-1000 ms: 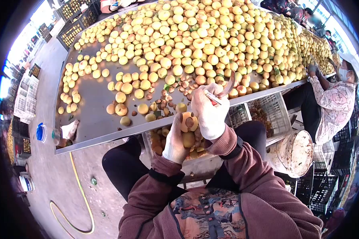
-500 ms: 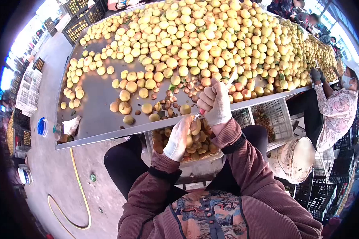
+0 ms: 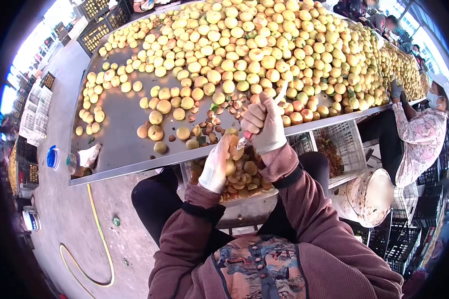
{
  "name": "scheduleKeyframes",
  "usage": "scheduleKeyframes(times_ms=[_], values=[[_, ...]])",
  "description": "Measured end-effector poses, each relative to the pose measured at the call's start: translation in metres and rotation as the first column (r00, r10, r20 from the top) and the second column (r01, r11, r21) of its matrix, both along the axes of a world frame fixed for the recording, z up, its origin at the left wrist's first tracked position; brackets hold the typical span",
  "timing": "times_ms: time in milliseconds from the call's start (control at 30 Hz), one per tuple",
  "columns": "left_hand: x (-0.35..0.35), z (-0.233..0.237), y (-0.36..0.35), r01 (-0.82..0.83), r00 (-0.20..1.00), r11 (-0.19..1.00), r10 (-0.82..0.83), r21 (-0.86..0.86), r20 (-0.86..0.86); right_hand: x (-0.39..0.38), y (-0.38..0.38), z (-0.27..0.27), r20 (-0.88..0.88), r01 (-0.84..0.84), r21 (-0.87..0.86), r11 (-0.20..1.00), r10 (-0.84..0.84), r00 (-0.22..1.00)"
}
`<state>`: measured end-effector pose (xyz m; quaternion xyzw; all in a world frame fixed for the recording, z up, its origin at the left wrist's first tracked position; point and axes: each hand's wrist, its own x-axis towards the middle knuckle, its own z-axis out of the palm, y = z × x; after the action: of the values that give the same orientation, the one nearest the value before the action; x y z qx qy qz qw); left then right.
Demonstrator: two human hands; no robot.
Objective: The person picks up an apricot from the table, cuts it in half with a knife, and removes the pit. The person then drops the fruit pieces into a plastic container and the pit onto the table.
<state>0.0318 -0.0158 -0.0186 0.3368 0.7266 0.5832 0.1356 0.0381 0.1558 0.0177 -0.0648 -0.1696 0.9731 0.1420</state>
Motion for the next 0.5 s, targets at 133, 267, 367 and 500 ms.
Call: scheduleKeyframes(times_ms=[133, 267, 367, 500], values=[[-0.006, -0.015, -0.003, -0.057, 0.976, 0.998, 0.052, 0.019, 0.210, 0.026, -0.005, 0.026, 0.162, -0.003, 0.807, 0.590, -0.216, 0.963], [-0.004, 0.002, 0.000, -0.151, 0.977, 0.987, 0.157, 0.051, -0.142, 0.037, -0.038, 0.004, -0.106, 0.057, 0.971, -0.233, -0.203, 0.974], [-0.022, -0.040, 0.011, -0.122, 0.967, 0.992, 0.124, 0.027, -0.224, 0.046, -0.038, -0.008, -0.207, 0.142, 0.884, -0.445, -0.102, 0.973], [0.001, -0.007, 0.021, -0.595, 0.268, 0.685, -0.326, 0.421, 0.907, 0.051, -0.040, -0.012, -0.140, 0.073, 0.883, -0.463, -0.111, 0.984]])
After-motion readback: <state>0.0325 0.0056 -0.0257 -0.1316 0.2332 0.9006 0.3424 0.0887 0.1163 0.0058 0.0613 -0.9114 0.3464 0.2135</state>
